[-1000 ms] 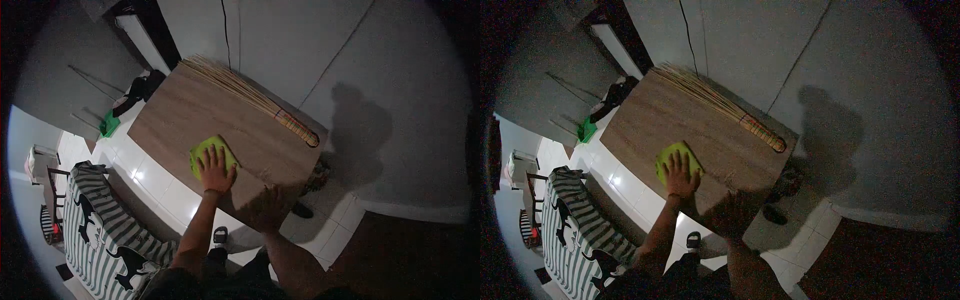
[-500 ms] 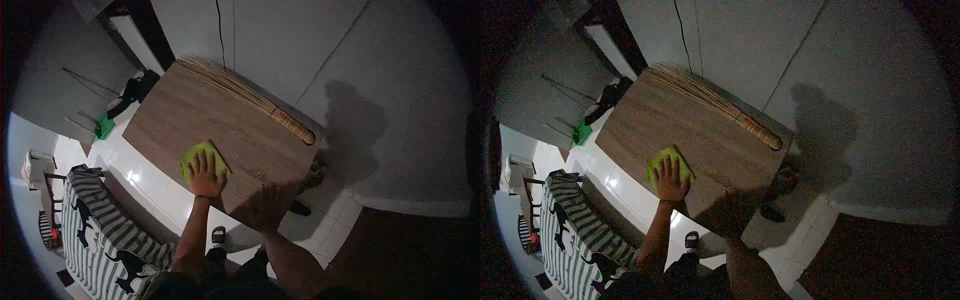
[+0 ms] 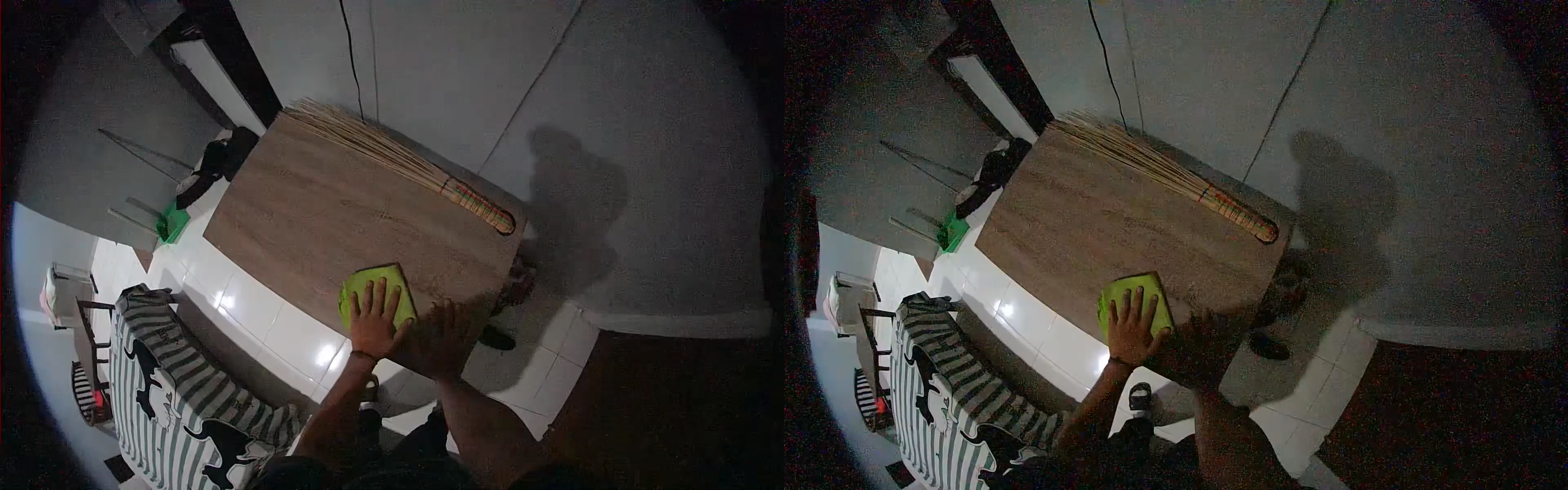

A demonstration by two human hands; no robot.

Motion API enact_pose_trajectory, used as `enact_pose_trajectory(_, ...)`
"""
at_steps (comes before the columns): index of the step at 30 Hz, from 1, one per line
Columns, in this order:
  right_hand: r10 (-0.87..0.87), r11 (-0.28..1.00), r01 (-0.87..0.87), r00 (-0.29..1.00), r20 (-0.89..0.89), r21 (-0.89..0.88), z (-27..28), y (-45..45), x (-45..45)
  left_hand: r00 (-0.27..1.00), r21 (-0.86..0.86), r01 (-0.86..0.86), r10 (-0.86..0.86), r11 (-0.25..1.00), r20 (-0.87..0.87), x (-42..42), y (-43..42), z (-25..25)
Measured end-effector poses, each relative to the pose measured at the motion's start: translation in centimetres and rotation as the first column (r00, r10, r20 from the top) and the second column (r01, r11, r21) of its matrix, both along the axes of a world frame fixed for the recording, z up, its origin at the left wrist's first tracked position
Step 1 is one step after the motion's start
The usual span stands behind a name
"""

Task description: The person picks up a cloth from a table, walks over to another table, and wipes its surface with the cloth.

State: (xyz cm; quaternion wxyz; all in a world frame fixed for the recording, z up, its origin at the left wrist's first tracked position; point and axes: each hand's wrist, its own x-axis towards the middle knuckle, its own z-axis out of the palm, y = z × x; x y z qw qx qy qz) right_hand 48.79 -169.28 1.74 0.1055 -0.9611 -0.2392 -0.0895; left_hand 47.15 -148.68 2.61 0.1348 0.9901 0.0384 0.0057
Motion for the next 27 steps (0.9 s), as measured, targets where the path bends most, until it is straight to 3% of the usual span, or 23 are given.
enact_pose_trajectory(3, -0.054, 0.994, 0.047, 0.996, -0.069, -0.101, 1.0, 0.3, -0.7, 0.999, 0.016, -0.034, 0.033, 0.999, 0.012, 1.1, 2.2, 0.7)
enact_pose_trajectory(10, -0.07, 0.996, 0.064, 0.993, -0.095, -0.066, 0.7, 0.5, -0.4, 0.984, 0.063, -0.177, 0.177, 0.982, 0.0, 5.3, 4.7, 0.3)
enact_pose_trajectory(13, -0.072, 0.996, 0.066, 0.993, -0.095, -0.063, 0.9, 0.6, -0.4, 0.989, 0.11, -0.146, 0.143, 0.983, 0.033, 4.4, 3.3, 0.2)
enact_pose_trajectory(19, -0.078, 0.996, 0.073, 0.992, -0.101, -0.059, 0.6, 0.6, -0.5, 0.99, 0.085, 0.127, -0.121, 0.988, -0.079, 0.1, 3.2, -0.4)
enact_pose_trajectory(21, -0.084, 0.995, 0.078, 0.991, -0.101, -0.058, 0.6, 0.7, -0.5, 1.0, 0.042, 0.008, -0.009, 0.999, 0.03, 0.3, 4.4, 0.0)
enact_pose_trajectory(22, -0.085, 0.995, 0.079, 0.991, -0.103, -0.061, 0.5, 0.7, -0.6, 1.0, 0.039, 0.012, -0.013, 0.999, 0.028, 0.9, 4.9, 0.1)
enact_pose_trajectory(24, -0.084, 0.995, 0.079, 0.991, -0.103, -0.057, 0.6, 0.7, -0.6, 0.989, 0.035, -0.146, 0.146, 0.989, 0.001, 3.1, 6.0, 0.7)
enact_pose_trajectory(27, -0.082, 0.996, 0.077, 0.991, -0.108, -0.055, 0.6, 0.6, -0.6, 0.989, 0.053, -0.148, 0.146, 0.988, 0.024, 5.2, 5.3, 0.1)
